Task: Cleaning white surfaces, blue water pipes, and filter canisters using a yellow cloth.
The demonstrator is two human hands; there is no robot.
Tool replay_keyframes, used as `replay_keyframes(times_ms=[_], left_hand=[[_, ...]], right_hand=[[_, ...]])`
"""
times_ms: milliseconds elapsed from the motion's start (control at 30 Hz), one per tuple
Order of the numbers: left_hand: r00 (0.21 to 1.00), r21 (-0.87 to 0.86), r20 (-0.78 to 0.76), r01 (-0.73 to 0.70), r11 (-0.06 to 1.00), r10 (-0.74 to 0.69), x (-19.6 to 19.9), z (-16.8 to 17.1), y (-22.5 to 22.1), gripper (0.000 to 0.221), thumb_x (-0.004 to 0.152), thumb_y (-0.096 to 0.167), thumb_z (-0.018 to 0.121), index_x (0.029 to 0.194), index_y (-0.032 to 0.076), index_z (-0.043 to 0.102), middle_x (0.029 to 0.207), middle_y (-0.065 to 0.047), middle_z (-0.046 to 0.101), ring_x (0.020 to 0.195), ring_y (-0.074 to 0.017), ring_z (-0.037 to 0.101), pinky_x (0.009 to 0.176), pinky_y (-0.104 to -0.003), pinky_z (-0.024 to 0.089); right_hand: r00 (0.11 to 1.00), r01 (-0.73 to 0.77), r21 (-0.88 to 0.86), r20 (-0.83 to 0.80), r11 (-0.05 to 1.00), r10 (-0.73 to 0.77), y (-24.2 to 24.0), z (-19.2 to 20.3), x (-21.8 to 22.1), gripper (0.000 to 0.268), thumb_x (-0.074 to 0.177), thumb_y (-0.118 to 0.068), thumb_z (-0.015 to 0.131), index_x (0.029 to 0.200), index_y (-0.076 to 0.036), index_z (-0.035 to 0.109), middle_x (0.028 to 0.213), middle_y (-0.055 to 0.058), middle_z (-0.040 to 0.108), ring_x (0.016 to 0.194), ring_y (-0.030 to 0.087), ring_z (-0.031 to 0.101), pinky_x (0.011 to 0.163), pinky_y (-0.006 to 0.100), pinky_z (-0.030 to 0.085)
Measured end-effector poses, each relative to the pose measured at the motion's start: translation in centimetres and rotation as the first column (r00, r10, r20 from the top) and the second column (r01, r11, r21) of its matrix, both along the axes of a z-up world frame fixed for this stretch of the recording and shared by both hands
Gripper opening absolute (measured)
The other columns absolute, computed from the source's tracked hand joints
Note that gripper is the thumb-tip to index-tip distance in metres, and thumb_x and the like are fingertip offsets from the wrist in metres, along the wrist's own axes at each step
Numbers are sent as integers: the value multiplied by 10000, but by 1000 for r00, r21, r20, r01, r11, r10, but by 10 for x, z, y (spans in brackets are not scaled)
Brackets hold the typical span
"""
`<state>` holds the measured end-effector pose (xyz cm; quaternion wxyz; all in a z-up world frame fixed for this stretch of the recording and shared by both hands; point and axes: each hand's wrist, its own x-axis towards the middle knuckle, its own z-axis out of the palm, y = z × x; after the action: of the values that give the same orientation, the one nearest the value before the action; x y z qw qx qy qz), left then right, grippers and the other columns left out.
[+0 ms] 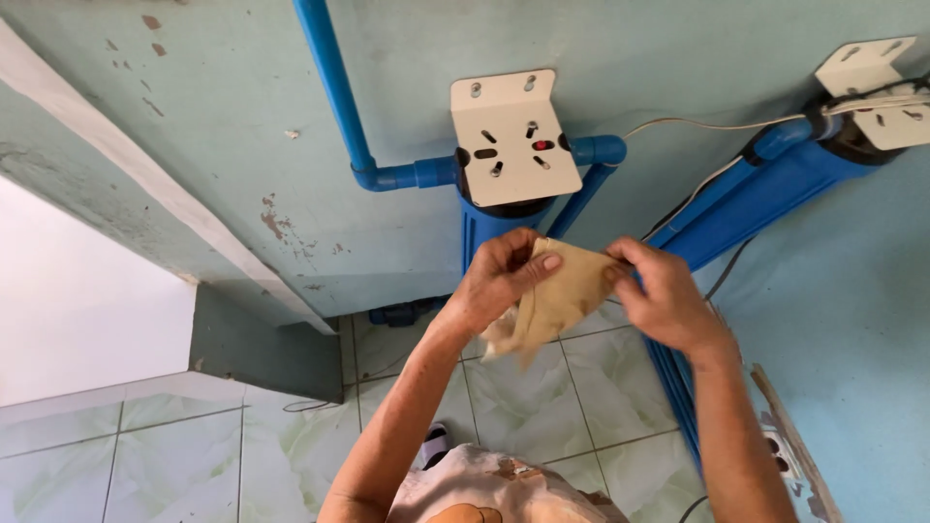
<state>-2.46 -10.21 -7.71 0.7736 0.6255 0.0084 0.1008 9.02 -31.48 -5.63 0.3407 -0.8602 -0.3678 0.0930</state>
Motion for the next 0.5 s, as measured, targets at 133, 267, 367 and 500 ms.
replay_keyframes(times_ms=[133, 267, 367, 500], left_hand=[[997, -126, -55, -54, 991, 47, 10, -10, -15, 290, 1022, 259, 710, 1090, -15, 644, 857, -16, 588, 728, -78, 463, 611, -247, 377], [969, -512, -100, -246, 823, 227, 18, -20, -33, 308, 940, 194, 716, 1164, 16, 600, 971, -47, 663, 802, -116, 630, 694, -273, 530], [942, -516, -132, -330, 790, 308, 17, -33, -40, 306, 952, 159, 701, 1192, 10, 583, 1032, -56, 665, 874, -117, 656, 792, -277, 569], [950, -384, -96, -312, 869, 299, 13, -37, -38, 302, 956, 125, 698, 1206, 7, 579, 1025, -80, 671, 843, -148, 643, 792, -304, 557]], right_hand=[[929, -98, 432, 364, 896, -74, 20, -11, -27, 379, 987, -93, 676, 1324, 21, 544, 1281, 147, 576, 1149, 233, 593, 964, 369, 499], [1000, -3, 711, 2, 703, 2, 22, -47, -58, 390, 1023, -90, 664, 1355, -21, 472, 1213, 121, 536, 999, 156, 558, 884, 298, 522], [993, -13, 649, -81, 761, 86, 32, -51, -79, 482, 936, -55, 655, 1361, -4, 435, 1252, 145, 563, 1115, 190, 627, 930, 306, 561], [944, 181, 668, -323, 722, 61, 30, -71, -66, 289, 992, 3, 508, 1272, 17, 578, 1190, 107, 691, 1054, 144, 684, 919, 272, 568]])
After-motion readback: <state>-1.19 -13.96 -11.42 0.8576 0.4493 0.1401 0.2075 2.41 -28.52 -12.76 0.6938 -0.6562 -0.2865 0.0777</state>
